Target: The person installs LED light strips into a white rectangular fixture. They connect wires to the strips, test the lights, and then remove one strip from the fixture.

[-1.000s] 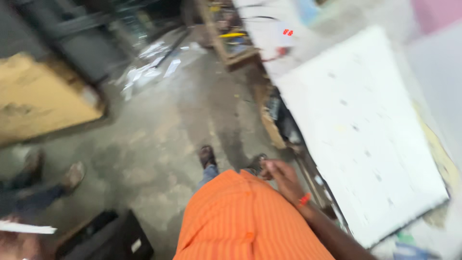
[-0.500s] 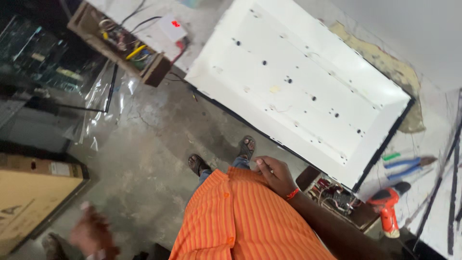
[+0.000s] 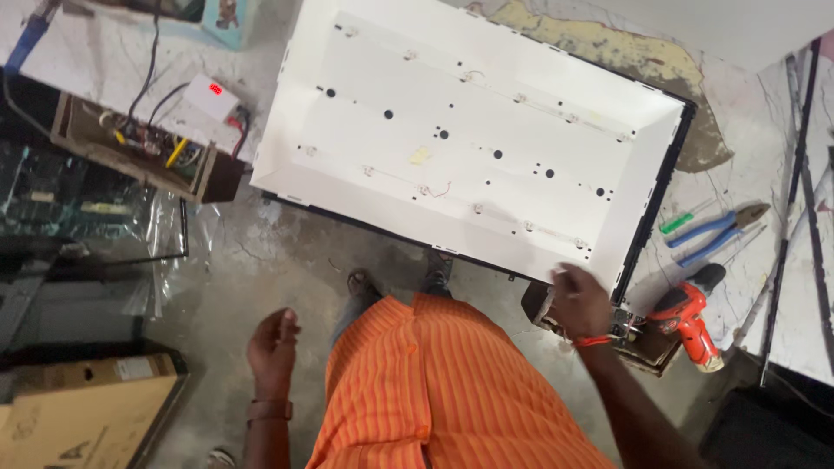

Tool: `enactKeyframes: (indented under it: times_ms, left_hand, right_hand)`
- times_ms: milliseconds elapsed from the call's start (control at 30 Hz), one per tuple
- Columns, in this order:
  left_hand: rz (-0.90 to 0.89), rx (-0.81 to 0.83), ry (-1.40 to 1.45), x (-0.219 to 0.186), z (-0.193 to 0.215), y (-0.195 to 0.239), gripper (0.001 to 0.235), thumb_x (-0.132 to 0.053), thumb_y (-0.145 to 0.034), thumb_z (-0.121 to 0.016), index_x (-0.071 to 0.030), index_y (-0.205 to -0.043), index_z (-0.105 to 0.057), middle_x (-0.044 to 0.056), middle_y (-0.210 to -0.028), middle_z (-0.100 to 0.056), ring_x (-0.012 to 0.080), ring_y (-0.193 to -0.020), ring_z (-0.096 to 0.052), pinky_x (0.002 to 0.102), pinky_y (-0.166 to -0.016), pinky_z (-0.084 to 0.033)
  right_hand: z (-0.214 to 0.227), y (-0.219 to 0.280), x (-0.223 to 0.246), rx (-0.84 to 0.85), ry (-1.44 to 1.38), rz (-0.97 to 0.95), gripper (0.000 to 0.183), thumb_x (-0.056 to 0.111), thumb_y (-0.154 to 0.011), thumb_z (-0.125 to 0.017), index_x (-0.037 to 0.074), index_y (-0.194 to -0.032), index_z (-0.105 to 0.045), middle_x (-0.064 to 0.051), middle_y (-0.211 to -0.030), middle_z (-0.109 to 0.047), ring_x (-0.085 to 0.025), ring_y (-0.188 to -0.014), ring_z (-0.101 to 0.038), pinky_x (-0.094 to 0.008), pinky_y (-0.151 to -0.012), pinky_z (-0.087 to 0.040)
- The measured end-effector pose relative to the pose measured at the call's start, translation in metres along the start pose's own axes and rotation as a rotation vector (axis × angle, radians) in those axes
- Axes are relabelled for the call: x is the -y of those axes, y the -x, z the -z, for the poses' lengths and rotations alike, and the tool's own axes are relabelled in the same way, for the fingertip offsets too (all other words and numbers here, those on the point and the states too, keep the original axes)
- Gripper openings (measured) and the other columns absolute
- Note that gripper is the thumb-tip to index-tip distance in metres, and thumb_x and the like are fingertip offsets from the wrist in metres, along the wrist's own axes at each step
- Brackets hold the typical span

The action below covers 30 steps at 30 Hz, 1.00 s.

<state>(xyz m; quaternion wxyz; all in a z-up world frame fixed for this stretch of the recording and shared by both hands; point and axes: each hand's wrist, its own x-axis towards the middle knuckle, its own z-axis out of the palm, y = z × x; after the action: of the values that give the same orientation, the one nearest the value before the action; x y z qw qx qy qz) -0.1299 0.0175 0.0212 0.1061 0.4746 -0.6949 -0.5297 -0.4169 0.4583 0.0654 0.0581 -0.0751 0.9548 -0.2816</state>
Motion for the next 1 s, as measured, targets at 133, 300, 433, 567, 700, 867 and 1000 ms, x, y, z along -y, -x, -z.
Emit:
enactKeyframes:
  times_ms: [133,300,433,567,700,867,1000]
  left_hand:
    - [-0.294,-0.174,-0.14,-0.023,0.014,-0.067,0.033,-0.026,-0.102,-0.074,0.0,-0.123,-0.07,0.005,-0.109,-0.07,0.0107,-0.094,-0.064,0.023,-0.071,-0.054]
    - [-0.515,-0.221,-0.361,-0.077,0.01,-0.166,0.042,-0.023,-0.106,-0.078,0.005,-0.133,-0.062,0.017,-0.121,-0.067,0.021,-0.095,-0.063,0.028,-0.063,-0.048]
    - [-0.909,-0.09,-0.532,-0.11,-0.008,-0.216,0.049,-0.015,-0.112,-0.076,0.011,-0.147,-0.054,0.027,-0.128,-0.065,0.038,-0.11,-0.066,0.041,-0.095,-0.057]
    - [-0.694,-0.012,-0.51,-0.125,-0.035,-0.241,0.053,-0.018,-0.104,-0.075,0.015,-0.141,-0.055,0.029,-0.122,-0.068,0.0403,-0.111,-0.069,0.045,-0.097,-0.056]
    - [-0.579,0.036,-0.405,-0.133,-0.051,-0.245,0.04,-0.017,-0.107,-0.069,0.011,-0.135,-0.062,0.025,-0.112,-0.07,0.035,-0.099,-0.071,0.04,-0.084,-0.056]
    - [-0.581,0.086,-0.453,-0.144,-0.062,-0.237,0.023,-0.01,-0.112,-0.065,0.01,-0.12,-0.07,0.022,-0.096,-0.07,0.0297,-0.079,-0.067,0.041,-0.075,-0.054]
    - [-0.67,0.045,-0.423,-0.139,-0.07,-0.243,0.024,-0.009,-0.107,-0.063,0.009,-0.121,-0.071,0.019,-0.102,-0.072,0.0255,-0.084,-0.069,0.039,-0.077,-0.056]
  right_hand:
    - [0.019,-0.015,-0.081,-0.278,0.199,-0.073,0.027,0.024,-0.096,-0.08,0.005,-0.114,-0.075,-0.013,-0.094,-0.072,-0.028,-0.084,-0.07,-0.041,-0.079,-0.056]
    - [0.015,-0.015,-0.137,-0.364,0.262,-0.201,0.04,0.026,-0.085,-0.084,0.005,-0.118,-0.073,-0.014,-0.101,-0.067,-0.029,-0.088,-0.068,-0.044,-0.077,-0.054]
    - [-0.004,-0.013,-0.126,-0.422,0.403,-0.088,0.034,0.024,-0.087,-0.083,0.006,-0.115,-0.075,-0.017,-0.103,-0.066,-0.037,-0.1,-0.064,-0.048,-0.09,-0.052]
    - [-0.009,-0.032,-0.1,-0.386,0.299,-0.331,0.037,0.025,-0.083,-0.082,0.004,-0.113,-0.074,-0.019,-0.102,-0.066,-0.037,-0.096,-0.064,-0.049,-0.086,-0.051]
    - [-0.016,-0.051,-0.096,-0.41,0.294,-0.42,0.035,0.028,-0.081,-0.081,0.004,-0.106,-0.075,-0.018,-0.101,-0.067,-0.036,-0.096,-0.065,-0.047,-0.088,-0.053]
    - [-0.034,-0.07,-0.103,-0.467,0.323,-0.54,0.035,0.031,-0.077,-0.081,0.005,-0.1,-0.076,-0.017,-0.099,-0.068,-0.036,-0.096,-0.064,-0.048,-0.086,-0.052]
    - [-0.043,-0.081,-0.101,-0.514,0.312,-0.683,0.032,0.03,-0.076,-0.081,0.007,-0.096,-0.075,-0.015,-0.098,-0.068,-0.035,-0.097,-0.065,-0.048,-0.088,-0.052]
